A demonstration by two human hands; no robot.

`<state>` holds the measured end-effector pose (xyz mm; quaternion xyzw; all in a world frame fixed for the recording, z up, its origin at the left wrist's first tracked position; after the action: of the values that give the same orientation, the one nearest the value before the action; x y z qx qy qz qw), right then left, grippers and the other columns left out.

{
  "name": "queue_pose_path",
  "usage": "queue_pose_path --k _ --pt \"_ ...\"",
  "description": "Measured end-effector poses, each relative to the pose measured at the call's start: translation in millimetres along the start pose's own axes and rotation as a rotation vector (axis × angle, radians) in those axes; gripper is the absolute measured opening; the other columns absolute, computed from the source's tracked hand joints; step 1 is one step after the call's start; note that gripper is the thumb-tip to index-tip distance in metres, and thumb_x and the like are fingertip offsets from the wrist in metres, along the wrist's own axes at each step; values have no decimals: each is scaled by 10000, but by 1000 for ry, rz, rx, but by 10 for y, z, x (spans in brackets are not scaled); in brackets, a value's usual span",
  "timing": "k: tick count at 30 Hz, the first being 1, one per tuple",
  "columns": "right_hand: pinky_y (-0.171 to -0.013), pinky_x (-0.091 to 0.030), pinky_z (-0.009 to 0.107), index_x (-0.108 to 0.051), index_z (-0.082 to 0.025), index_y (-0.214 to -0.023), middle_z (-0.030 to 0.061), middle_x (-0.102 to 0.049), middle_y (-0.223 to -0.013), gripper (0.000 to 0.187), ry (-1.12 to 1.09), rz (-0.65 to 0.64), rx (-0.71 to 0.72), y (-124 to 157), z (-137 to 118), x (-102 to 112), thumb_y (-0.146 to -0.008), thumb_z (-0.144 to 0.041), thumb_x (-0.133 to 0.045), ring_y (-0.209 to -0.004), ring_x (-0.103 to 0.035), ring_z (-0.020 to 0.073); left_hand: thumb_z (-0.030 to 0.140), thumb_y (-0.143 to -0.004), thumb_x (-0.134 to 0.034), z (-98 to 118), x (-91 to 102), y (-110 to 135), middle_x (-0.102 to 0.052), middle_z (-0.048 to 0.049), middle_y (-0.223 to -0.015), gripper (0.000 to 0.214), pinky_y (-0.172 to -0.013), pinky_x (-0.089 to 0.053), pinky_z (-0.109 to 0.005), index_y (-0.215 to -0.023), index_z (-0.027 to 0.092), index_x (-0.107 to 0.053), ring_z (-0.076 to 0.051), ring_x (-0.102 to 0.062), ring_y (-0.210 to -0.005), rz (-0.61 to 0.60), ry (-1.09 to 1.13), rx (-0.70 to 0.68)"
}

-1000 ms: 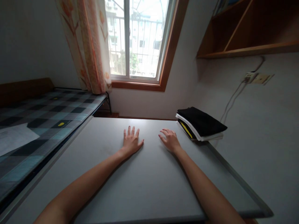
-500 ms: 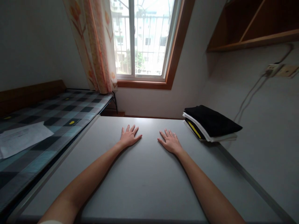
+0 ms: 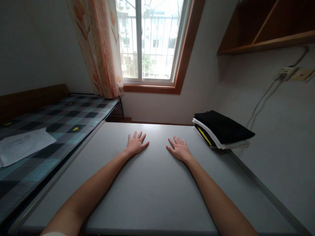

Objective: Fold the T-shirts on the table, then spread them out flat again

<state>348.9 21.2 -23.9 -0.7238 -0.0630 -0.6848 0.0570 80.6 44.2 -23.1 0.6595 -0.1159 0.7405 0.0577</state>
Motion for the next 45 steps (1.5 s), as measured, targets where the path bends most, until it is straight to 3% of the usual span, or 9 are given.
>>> queue_pose_path --k 18,22,26,29,32,35,38,45 --pt "-1157 -118 471 -289 -293 -1516 85 -186 -1600 692 -25 20 6 10 8 -2 -924 -650 -251 -1464 -135 283 684 -889 -259 6 3 1 -249 -38 -1583 714 -1123 -119 -647 -1490 305 -327 -372 -170 -1449 6 21 2" --pt "-1133 -210 455 -412 -250 -1461 90 -307 -1558 640 -65 35 51 3 71 49 -930 -594 -320 -1432 -243 281 680 -891 -259 8 6 5 -251 -38 -1583 707 -1124 -122 -641 -1489 309 -327 -370 -167 -1450 7 19 6" --pt "-1042 -355 346 -628 -185 -1242 100 -593 -1321 476 -89 238 79 -52 296 401 -947 -457 -372 -1230 -495 228 680 -891 -260 11 2 4 -257 -42 -1581 707 -1122 -124 -642 -1486 306 -335 -368 -172 -1449 11 22 1" --pt "-1025 -354 399 -659 -172 -1161 118 -603 -1279 408 11 495 -3 -118 600 845 -928 -397 -412 -1207 -478 269 673 -892 -270 9 -2 2 -268 -46 -1577 700 -1117 -123 -649 -1480 302 -347 -370 -177 -1446 25 23 0" --pt "-974 -378 445 -613 -142 -1217 166 -568 -1296 426 98 585 -195 -171 985 1211 -904 -376 -442 -1197 -463 310 668 -891 -285 8 2 5 -273 -51 -1575 694 -1114 -121 -652 -1475 299 -356 -371 -183 -1444 29 27 -4" --pt "-943 -393 479 -519 -124 -1326 214 -519 -1325 545 143 477 -415 -179 1343 1354 -867 -417 -499 -1211 -451 350 666 -891 -292 12 16 11 -269 -52 -1577 691 -1118 -119 -644 -1474 300 -356 -369 -177 -1446 17 34 -2" --pt "-907 -414 506 -456 -136 -1383 235 -503 -1325 636 130 298 -572 -158 1548 1338 -859 -494 -495 -1191 -482 381 663 -889 -298 18 28 16 -269 -54 -1577 689 -1119 -116 -642 -1471 299 -363 -369 -174 -1447 16 37 4" --pt "-859 -442 510 -303 -138 -1480 285 -477 -1333 930 209 149 -564 -205 1461 1314 -746 -628 -597 -1148 -538 431 658 -892 -292 20 25 18 -276 -58 -1574 690 -1114 -115 -649 -1474 294 -360 -375 -176 -1445 21 40 3"
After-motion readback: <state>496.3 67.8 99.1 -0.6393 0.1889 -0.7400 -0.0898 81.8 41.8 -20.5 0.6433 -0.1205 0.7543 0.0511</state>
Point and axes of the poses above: each hand's wrist, its own y-axis away from the middle knuckle, its own x-axis out of the back of the hand, z = x × y, the point moved 1 cm from there along -y, towards the middle knuckle
